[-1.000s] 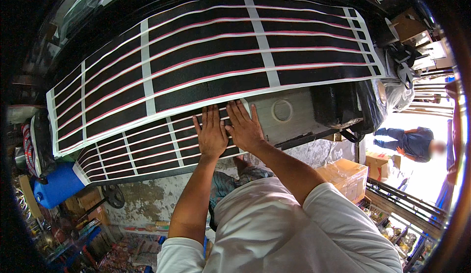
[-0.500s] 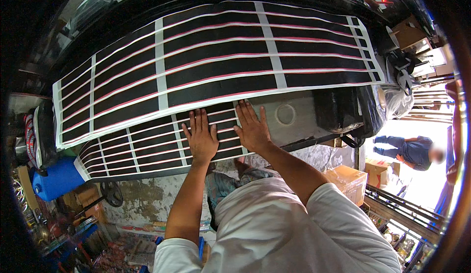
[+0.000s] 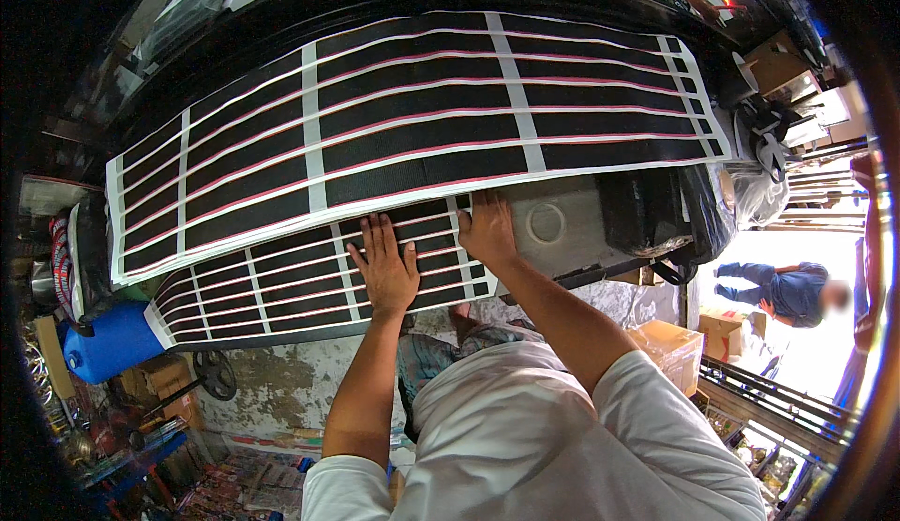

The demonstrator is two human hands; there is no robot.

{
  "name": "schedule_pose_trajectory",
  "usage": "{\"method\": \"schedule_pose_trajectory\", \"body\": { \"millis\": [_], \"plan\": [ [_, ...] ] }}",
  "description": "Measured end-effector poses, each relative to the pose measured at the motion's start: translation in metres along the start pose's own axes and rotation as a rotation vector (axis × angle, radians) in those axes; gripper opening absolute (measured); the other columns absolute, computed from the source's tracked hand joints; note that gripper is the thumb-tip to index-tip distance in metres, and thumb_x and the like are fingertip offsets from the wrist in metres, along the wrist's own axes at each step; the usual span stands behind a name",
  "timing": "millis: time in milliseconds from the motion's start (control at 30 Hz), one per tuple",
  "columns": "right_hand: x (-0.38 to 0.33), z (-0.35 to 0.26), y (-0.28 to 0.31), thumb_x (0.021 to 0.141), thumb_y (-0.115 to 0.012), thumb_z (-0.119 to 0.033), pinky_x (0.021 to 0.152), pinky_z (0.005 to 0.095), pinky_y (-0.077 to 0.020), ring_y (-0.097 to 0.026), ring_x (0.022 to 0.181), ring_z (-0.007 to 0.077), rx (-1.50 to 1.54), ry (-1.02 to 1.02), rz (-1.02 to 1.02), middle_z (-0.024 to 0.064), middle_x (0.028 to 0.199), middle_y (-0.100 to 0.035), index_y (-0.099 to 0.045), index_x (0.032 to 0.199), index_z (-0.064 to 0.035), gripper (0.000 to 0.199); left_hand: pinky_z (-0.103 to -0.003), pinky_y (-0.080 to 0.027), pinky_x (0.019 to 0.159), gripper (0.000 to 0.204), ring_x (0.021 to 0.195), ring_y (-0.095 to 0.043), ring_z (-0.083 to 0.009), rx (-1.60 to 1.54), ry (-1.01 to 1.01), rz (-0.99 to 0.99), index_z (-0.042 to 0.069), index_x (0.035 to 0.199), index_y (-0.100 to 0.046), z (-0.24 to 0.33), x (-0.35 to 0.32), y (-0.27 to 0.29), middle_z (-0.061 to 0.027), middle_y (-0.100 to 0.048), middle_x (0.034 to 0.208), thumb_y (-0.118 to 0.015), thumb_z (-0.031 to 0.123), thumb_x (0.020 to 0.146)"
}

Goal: The person aligns and secures two white plastic grilles with red and white tape on a workbench. They repeatedly adjust the position of the lower grille to fit it against the upper one, then lift and reposition the assembly.

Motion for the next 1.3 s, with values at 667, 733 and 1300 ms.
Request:
{"method": "schedule_pose_trajectory", "body": {
  "millis": [667,733,1300],
  "plan": [
    [0.026,0.029,-0.013,0.077,-0.073,-0.006,0.102,0.0629,-0.0521,-0.066,0.113,0.0512,0.02,0.138,-0.186,0.0307,0.12,-0.069,-0.065,0.132,-0.0016,0.056,-0.068,-0.005,0.131,0.066,0.165,-0.019,-0.0367,0.0,-0.015,0.014,0.007,0.168,-0.035,-0.002,0.001,-0.002,-0.0172,-0.029,0.176,-0.041,0.045,0.115],
    [0.025,0.032,-0.02,0.079,-0.074,-0.01,0.103,0.0638,-0.0512,-0.066,0.114,0.0513,-0.023,0.142,-0.143,0.0302,0.123,-0.068,-0.065,0.133,-0.0016,0.055,-0.068,-0.005,0.131,0.065,0.165,-0.019,-0.0368,-0.005,-0.017,0.025,0.007,0.168,-0.035,-0.002,0.001,-0.001,-0.0172,-0.03,0.176,-0.041,0.044,0.115],
    [0.041,0.036,-0.034,0.097,-0.074,-0.049,0.116,0.0577,-0.0442,-0.055,0.14,0.0467,-0.035,-0.1,-0.331,0.019,0.153,-0.06,-0.066,0.144,-0.0191,0.056,-0.072,-0.012,0.128,0.067,0.164,-0.023,-0.0388,0.0,-0.028,0.04,0.005,0.167,-0.036,0.001,0.004,0.002,-0.0172,-0.031,0.175,-0.045,0.044,0.112]
  ]
}}
Point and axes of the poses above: each hand's wrist, its own x-axis towards the middle knuckle, its own y-axis out of the back of the hand, z = x × y, the point moved 2 cm from there along x, towards the middle knuckle
